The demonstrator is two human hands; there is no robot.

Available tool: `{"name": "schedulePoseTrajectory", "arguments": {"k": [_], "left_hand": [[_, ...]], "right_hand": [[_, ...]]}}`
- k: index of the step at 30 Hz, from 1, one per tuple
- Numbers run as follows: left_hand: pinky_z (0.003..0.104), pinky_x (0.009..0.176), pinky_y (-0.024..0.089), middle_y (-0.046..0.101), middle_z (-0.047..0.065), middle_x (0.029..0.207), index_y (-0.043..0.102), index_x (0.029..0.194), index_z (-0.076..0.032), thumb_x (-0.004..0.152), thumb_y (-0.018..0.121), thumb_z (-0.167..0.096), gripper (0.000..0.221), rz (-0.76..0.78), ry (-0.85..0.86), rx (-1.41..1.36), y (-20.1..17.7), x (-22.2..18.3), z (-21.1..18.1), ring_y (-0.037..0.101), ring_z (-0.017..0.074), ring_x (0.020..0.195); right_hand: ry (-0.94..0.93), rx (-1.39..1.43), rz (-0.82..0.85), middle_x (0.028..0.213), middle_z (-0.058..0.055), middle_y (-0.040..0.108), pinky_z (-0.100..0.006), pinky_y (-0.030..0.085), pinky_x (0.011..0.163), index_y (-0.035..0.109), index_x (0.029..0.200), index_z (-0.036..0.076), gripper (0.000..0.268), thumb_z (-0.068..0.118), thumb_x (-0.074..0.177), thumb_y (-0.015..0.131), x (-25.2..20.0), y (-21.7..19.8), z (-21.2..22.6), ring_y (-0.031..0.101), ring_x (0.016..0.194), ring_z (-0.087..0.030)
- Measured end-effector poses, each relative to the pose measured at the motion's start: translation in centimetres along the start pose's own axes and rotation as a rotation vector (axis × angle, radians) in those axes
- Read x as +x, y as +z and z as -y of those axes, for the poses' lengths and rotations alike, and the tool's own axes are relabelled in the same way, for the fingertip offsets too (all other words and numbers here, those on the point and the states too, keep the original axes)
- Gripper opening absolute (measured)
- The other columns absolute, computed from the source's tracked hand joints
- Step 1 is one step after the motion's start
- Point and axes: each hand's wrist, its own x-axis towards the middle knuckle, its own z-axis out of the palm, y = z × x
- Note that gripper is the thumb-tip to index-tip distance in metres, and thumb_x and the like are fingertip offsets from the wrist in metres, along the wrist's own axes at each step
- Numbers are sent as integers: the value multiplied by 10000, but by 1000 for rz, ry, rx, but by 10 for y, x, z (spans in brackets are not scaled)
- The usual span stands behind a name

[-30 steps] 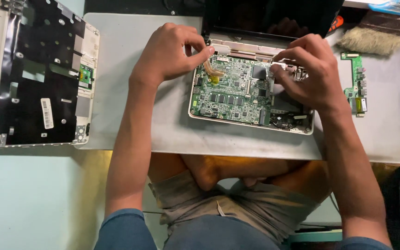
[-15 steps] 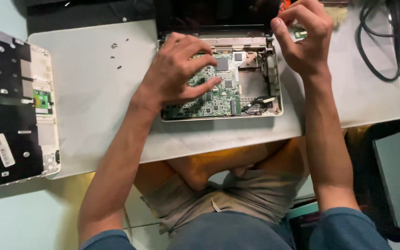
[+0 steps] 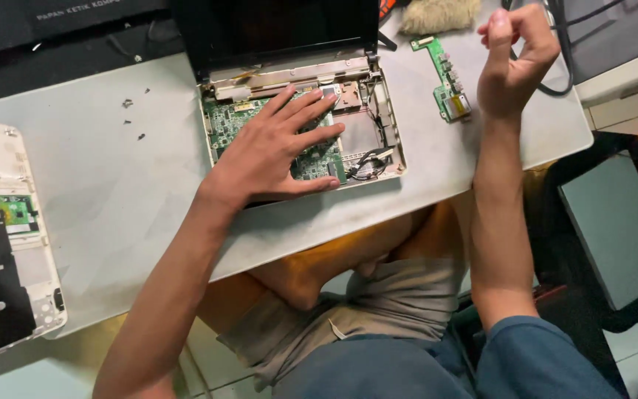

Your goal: The person removes the motherboard from a laptop chassis, cleans a small circuit board with a brush, and then reinstalls the motherboard and the small board into the chassis using a screwdriver. The person also connects a ribbon cable and secures components with screws.

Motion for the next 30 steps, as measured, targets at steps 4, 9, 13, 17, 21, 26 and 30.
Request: {"name": "schedulePoseTrajectory", "arguments": {"k": [4,9,13,17,21,26,30], "left_hand": [[590,1464,252,541,238,1820,744,1632,-131,1106,735,-755,816,-18,9,-9,0,1,0,501,418,1692],[592,1465,248,547,239,1815,748,1612,-130,1047,797,-785,866,-14,-5,-16,-1,1,-2,493,407,1697],[592,1462,246,566,233,1801,753,1599,-136,1021,810,-809,889,-6,-17,-4,0,2,-2,516,403,1679],[597,1448,270,610,197,1777,770,1550,-151,1037,755,-862,877,-21,-23,86,1,3,-5,557,374,1648],[582,1421,302,637,182,1754,782,1512,-164,1080,709,-841,806,-19,-8,164,0,5,-5,571,360,1629],[554,1307,380,731,143,1624,865,1380,-197,1099,743,-763,643,-70,-40,55,-6,14,-4,658,345,1490],[544,1224,501,821,164,1495,793,1561,-157,1141,812,-566,587,-126,-87,-97,-18,17,3,720,380,1381]], "right_hand": [[53,-190,83,959,-117,741,-466,486,879,762,963,30,369,226,1257,654,-27,-16,4,667,932,-263],[186,-606,448,1046,-41,618,-515,475,929,787,1251,173,377,518,1121,866,-47,-16,7,634,978,-279],[180,-589,418,1035,-27,605,-512,491,942,765,1239,164,357,436,1059,910,-49,-10,11,640,978,-288],[260,-335,353,1027,-3,678,-394,497,873,770,1133,143,162,193,997,843,-46,-10,17,626,883,-180],[418,-6,245,1066,22,682,-281,432,760,692,1181,120,236,111,990,830,-43,-12,14,591,917,-91],[363,162,322,1071,-55,729,-285,489,811,719,1308,58,218,75,1124,835,-43,-10,37,629,937,-133],[330,68,335,1025,-39,710,-291,484,778,788,1288,54,189,70,1109,848,-43,-9,32,615,905,-132]]}}
